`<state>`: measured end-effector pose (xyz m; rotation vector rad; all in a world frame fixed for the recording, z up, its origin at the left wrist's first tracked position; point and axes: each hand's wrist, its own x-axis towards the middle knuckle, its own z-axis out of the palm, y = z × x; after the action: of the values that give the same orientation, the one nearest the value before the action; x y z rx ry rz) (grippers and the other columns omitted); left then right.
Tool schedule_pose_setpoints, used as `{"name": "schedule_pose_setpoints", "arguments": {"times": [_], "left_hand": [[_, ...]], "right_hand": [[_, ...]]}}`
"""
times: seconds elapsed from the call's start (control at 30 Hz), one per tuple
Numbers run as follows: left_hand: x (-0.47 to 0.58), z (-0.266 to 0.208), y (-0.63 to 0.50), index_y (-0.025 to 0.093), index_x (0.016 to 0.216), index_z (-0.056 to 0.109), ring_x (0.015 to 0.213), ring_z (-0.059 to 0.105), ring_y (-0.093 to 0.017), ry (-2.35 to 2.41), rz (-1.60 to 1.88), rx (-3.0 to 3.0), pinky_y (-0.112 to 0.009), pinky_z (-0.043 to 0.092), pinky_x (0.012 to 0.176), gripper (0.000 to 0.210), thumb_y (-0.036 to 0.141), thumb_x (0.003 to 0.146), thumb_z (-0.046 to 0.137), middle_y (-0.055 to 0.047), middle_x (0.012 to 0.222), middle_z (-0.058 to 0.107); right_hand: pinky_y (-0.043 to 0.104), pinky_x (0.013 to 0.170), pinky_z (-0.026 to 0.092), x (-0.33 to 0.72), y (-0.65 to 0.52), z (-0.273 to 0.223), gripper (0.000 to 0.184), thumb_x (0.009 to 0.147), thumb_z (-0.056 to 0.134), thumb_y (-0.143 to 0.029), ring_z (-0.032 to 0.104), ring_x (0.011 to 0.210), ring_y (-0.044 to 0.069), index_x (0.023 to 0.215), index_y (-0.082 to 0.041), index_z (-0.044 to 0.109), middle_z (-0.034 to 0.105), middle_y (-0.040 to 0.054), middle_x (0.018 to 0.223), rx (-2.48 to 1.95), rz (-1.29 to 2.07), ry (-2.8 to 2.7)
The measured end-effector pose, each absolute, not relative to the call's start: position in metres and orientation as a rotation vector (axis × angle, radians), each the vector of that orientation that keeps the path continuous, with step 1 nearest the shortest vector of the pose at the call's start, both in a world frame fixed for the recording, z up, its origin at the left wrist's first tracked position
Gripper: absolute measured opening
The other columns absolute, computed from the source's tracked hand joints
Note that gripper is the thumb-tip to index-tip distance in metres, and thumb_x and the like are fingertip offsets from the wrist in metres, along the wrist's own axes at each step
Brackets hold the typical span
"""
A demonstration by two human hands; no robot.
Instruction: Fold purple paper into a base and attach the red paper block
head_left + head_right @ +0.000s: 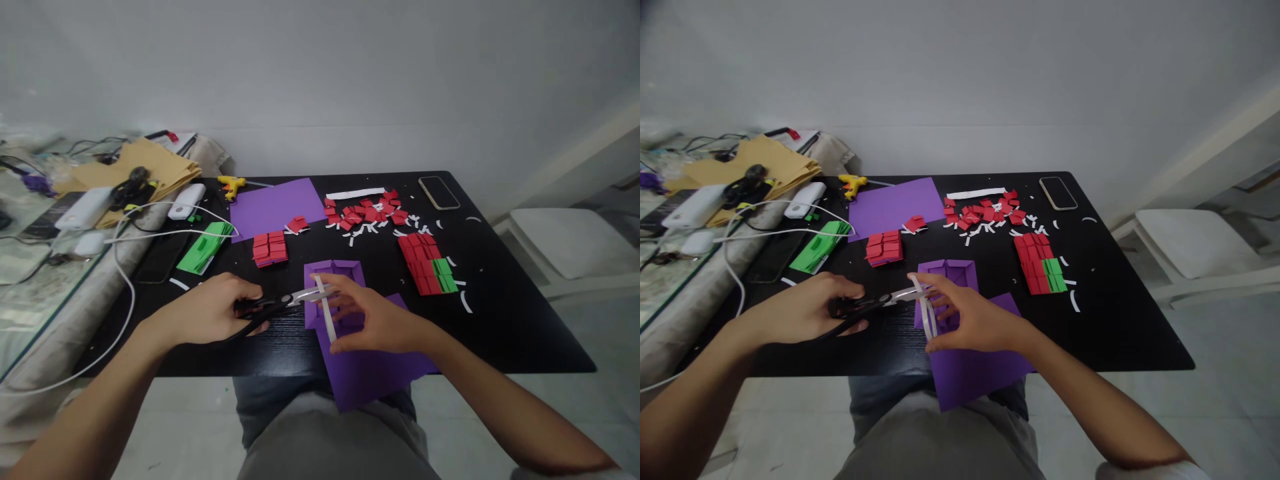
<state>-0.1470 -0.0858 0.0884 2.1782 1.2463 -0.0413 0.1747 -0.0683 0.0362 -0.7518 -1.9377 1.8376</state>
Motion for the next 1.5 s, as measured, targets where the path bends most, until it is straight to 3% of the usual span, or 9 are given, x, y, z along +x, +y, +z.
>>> {"name": "schedule_pose_setpoints", "arguments": {"times": [0.3, 0.47, 0.67, 0.83, 1.23, 1.5], "left_hand": [[-0.1464, 0.0887, -0.0868, 0.022, 0.077, 0.058, 0.061, 0.057, -0.015, 1.290, -0.044, 2.191, -0.027, 0.038, 0.059, 0.027, 0.044, 0.091, 0.066, 0.002, 0.070, 0.064], [-0.1452, 0.0912, -0.0869, 0.023, 0.080, 0.055, 0.071, 0.061, -0.019, 1.290, -0.032, 2.254, -0.030, 0.042, 0.069, 0.023, 0.040, 0.089, 0.066, 0.000, 0.077, 0.065], [-0.1446, 0.0942, -0.0874, 0.023, 0.077, 0.053, 0.067, 0.058, -0.018, 1.285, -0.030, 2.261, -0.030, 0.041, 0.066, 0.026, 0.042, 0.090, 0.066, 0.001, 0.073, 0.063], [-0.1424, 0.0958, -0.0866, 0.023, 0.072, 0.052, 0.063, 0.055, -0.017, 1.246, -0.002, 2.291, -0.029, 0.038, 0.062, 0.028, 0.039, 0.090, 0.065, 0.001, 0.066, 0.060], [-0.1408, 0.0918, -0.0905, 0.023, 0.072, 0.056, 0.064, 0.057, -0.018, 1.227, -0.052, 2.315, -0.030, 0.038, 0.061, 0.028, 0.040, 0.091, 0.066, 0.001, 0.065, 0.062], [-0.1437, 0.0894, -0.0871, 0.023, 0.068, 0.065, 0.075, 0.061, -0.021, 1.203, -0.071, 2.324, -0.031, 0.042, 0.074, 0.028, 0.037, 0.093, 0.067, 0.000, 0.064, 0.065]], "right_hand": [[0.044, 0.104, 0.058, 0.1757, -0.0692, 0.0386, 0.104, 0.076, 0.094, -0.023, 0.064, 0.126, 0.024, 0.161, -0.043, 0.036, 0.062, 0.0058, 0.142, -0.732, 1.844, -1.933], [0.045, 0.104, 0.058, 0.1761, -0.0696, 0.0390, 0.108, 0.079, 0.091, -0.024, 0.063, 0.130, 0.024, 0.164, -0.044, 0.027, 0.060, 0.0073, 0.148, -0.731, 1.892, -1.907], [0.045, 0.101, 0.060, 0.1768, -0.0696, 0.0373, 0.109, 0.081, 0.090, -0.030, 0.061, 0.134, 0.027, 0.166, -0.043, 0.022, 0.058, 0.0106, 0.150, -0.779, 1.889, -1.936], [0.041, 0.094, 0.062, 0.1763, -0.0691, 0.0385, 0.107, 0.083, 0.088, -0.027, 0.064, 0.129, 0.026, 0.166, -0.044, 0.022, 0.058, 0.0099, 0.150, -0.743, 1.892, -1.952], [0.043, 0.096, 0.061, 0.1777, -0.0669, 0.0425, 0.103, 0.085, 0.087, -0.029, 0.065, 0.125, 0.025, 0.165, -0.042, 0.025, 0.060, 0.0094, 0.146, -0.759, 1.804, -2.007], [0.044, 0.096, 0.061, 0.1793, -0.0681, 0.0435, 0.099, 0.084, 0.087, -0.027, 0.066, 0.124, 0.026, 0.164, -0.043, 0.030, 0.065, 0.0070, 0.137, -0.769, 1.814, -2.011]]}}
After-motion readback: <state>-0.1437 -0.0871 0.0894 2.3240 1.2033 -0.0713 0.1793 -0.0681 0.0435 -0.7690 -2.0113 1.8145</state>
